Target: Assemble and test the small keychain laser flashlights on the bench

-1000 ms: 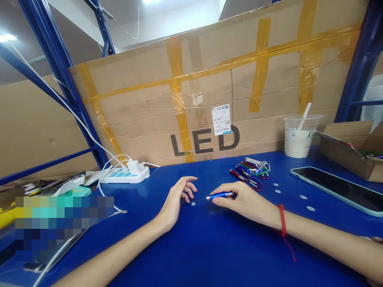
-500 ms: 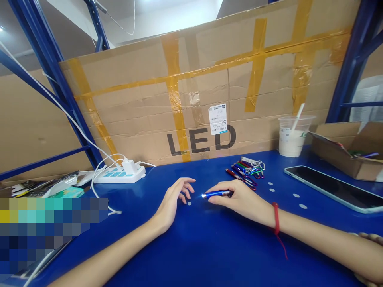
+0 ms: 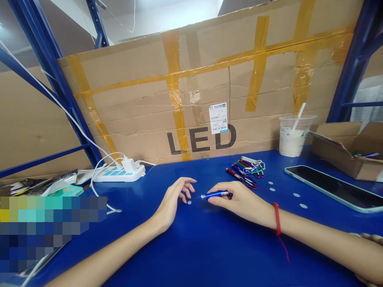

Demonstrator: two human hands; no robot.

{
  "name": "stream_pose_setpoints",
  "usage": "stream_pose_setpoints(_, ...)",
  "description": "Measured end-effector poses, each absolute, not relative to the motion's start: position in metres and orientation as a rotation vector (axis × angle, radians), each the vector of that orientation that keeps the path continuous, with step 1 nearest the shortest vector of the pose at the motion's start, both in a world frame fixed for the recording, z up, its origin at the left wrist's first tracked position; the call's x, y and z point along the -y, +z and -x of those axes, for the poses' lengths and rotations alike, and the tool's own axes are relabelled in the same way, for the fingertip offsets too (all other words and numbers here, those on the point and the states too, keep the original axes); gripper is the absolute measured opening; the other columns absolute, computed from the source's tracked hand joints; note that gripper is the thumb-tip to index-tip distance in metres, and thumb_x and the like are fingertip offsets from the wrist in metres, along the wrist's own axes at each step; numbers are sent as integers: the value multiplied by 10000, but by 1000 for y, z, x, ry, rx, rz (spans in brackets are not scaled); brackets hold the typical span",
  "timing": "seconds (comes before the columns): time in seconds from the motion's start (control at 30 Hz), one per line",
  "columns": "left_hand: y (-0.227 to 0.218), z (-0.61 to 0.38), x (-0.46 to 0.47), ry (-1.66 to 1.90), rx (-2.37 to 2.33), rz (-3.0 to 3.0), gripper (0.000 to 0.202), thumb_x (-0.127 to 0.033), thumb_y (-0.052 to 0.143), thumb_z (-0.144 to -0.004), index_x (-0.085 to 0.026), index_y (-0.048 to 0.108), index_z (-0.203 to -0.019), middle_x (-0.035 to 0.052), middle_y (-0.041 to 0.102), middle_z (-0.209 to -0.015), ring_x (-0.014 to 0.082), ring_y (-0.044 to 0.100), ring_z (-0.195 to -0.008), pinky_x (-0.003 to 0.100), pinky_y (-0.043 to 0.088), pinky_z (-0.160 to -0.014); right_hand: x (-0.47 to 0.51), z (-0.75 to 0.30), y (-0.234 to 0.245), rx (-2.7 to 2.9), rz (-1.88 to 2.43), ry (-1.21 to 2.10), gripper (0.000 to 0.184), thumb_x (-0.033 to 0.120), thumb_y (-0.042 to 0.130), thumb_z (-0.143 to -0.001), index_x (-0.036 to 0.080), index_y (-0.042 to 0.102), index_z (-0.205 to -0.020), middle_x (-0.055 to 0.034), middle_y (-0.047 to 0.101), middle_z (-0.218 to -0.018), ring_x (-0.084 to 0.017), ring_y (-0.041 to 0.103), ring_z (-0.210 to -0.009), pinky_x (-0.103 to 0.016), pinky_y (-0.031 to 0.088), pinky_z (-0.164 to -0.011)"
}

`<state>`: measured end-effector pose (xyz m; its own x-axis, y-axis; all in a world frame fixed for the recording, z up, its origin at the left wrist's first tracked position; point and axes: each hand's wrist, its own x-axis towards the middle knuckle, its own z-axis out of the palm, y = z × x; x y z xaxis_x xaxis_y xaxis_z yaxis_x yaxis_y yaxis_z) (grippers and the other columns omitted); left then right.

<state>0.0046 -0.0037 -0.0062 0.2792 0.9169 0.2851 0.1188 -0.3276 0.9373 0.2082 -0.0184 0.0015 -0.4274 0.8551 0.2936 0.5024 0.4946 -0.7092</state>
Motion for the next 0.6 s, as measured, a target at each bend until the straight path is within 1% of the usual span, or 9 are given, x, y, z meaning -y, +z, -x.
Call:
stream_pose_setpoints(0.13,-4,-5,5,1150,-976,-1671,433,-482,348,-861,-145,603,-959,53,555,-805,150,516,-690,254,407,-579,19,-208,2,2138,1054,722,291,454,558,-803,234,716,-910,-11,697,-944,-190,619,-838,-259,460,-736)
stream_pose_setpoints(0.23,-3,-6,6,1154,-980,-1675,428,-477,347,-862,-147,603,-955,52,555,-809,147,516,-689,251,409,-578,20,-208,3,2135,1048,707,310,470,544,-809,240,717,-926,-12,696,-963,-196,619,-856,-266,463,-751)
stream_pose_setpoints(0.37,-2,-6,6,1164,-990,-1672,421,-473,356,-857,-146,608,-939,55,558,-806,147,511,-691,245,406,-573,19,-208,2,2124,1064,709,335,495,543,-800,234,718,-915,-17,701,-952,-198,623,-838,-266,465,-730)
stream_pose_setpoints(0.53,-3,-6,6,1159,-986,-1666,422,-477,358,-851,-143,604,-925,54,555,-798,147,511,-686,246,405,-570,17,-208,0,2131,1102,678,355,501,527,-806,225,713,-929,-15,704,-902,-176,615,-739,-260,453,-650)
stream_pose_setpoints(0.6,-2,-6,7,1157,-983,-1663,420,-476,362,-848,-140,603,-922,55,552,-798,146,510,-684,246,405,-570,17,-208,0,2139,1119,648,356,493,526,-808,223,705,-954,-18,703,-899,-175,610,-730,-264,451,-643)
